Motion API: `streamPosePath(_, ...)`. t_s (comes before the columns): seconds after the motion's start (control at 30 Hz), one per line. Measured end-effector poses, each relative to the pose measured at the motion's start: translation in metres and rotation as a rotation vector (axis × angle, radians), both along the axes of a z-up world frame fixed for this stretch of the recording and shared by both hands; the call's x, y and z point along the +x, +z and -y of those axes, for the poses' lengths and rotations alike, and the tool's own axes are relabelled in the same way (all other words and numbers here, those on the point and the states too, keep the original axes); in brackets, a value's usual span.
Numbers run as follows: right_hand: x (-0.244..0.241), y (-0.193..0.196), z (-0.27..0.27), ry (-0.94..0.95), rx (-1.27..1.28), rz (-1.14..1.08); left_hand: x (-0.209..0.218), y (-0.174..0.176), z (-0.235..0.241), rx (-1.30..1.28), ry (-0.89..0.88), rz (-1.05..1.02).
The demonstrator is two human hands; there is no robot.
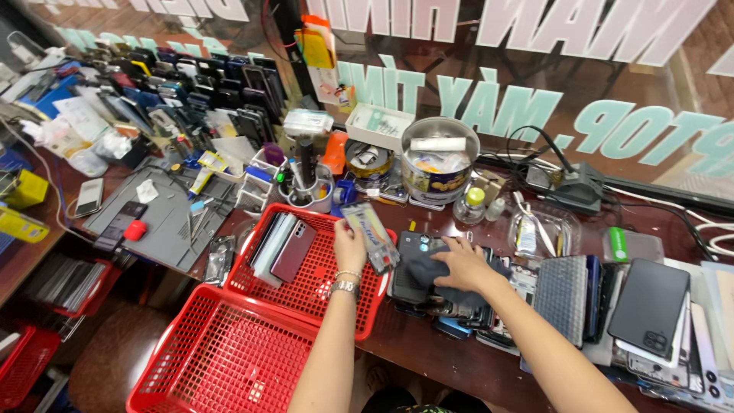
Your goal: The person wipes the surfaces of several smartphones with a dark cloth and places them into a red basket. The person handles each phone individually, wiping the back and sides before stacking them in the basket.
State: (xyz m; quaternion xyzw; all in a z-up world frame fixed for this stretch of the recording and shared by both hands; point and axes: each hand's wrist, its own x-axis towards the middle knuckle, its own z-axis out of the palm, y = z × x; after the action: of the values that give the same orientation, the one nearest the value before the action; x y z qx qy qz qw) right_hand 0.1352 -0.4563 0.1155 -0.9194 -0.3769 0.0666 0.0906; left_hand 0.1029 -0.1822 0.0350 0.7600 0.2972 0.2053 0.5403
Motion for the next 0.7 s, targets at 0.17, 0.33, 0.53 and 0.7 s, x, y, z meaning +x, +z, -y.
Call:
streamPosePath(0.17,0.008,0.009,-0.070,-0.106,0.524,-0.158,-0.024,0.029,0.008,0.460,-0.258,-0.056)
streamPosePath(0.33,0.022,0.013,-0.140,0.006,0.595,-0.317,-0.047,0.052,-0.014,0.552,-0.324,-0.101)
streamPosePath(0.53,0.044,-0.045,-0.205,0.089,0.613,-0.401,-0.096,0.050,-0.083,0.377,-0.135,-0.181)
streamPosePath(0.7,0.041,-0.115,-0.273,-0.081,0.740,-0.620,-0.115,0.024,-0.128,0.405,-0.007,-0.407)
